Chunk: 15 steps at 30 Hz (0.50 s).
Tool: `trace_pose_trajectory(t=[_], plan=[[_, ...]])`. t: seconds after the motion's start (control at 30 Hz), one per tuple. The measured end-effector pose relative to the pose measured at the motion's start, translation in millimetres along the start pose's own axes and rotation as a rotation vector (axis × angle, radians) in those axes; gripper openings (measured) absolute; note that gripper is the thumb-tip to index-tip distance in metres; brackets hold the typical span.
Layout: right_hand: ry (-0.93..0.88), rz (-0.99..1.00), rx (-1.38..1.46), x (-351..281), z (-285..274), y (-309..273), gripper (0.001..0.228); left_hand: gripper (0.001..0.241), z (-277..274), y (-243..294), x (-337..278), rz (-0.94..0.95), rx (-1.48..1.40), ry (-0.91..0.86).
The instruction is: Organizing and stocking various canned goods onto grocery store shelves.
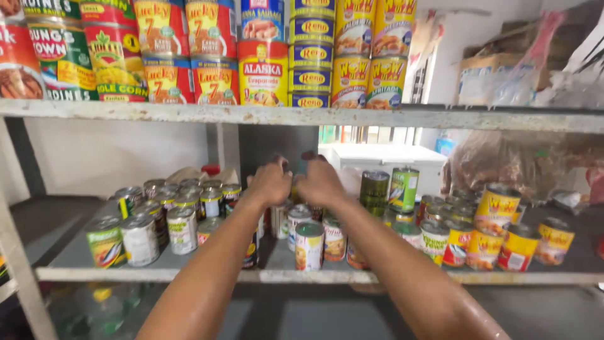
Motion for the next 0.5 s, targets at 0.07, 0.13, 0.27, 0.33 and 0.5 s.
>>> trace_pose_trajectory(t=[0.07, 0.13, 0.27, 0.33, 0.5], plan=[[0.054, -0.145, -0.059, 26, 17, 15, 0.061, 0.056, -3, 8, 1, -0.030, 0.099, -0.068], [0.077, -0.270, -0.110, 37, 28, 18, 0.062, 0.061, 1, 7, 4, -0.087, 0.200, -0.160], [-0.270, -0.062, -0.238, 44, 44, 24, 0.050, 0.066, 13, 9, 11, -0.073, 0.244, -0.339], [-0.417, -0.065, -0.314, 54, 59, 31, 0.046, 0.058, 18, 3, 18, -0.091, 0.218, -0.392], [-0.570, -0.058, -0.131, 51, 56, 34, 0.046, 0.057, 49, -16, 37, -0.037, 0.277, -0.471]])
Point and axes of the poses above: each hand's wrist, its own x-axis towards the middle knuckle, its own z-axis out of the palm, y = z × x, the point moved 3 cm from there along x, towards the middle knuckle, and after that the axes turned 1 degree about -y, right-handed, at the moved point
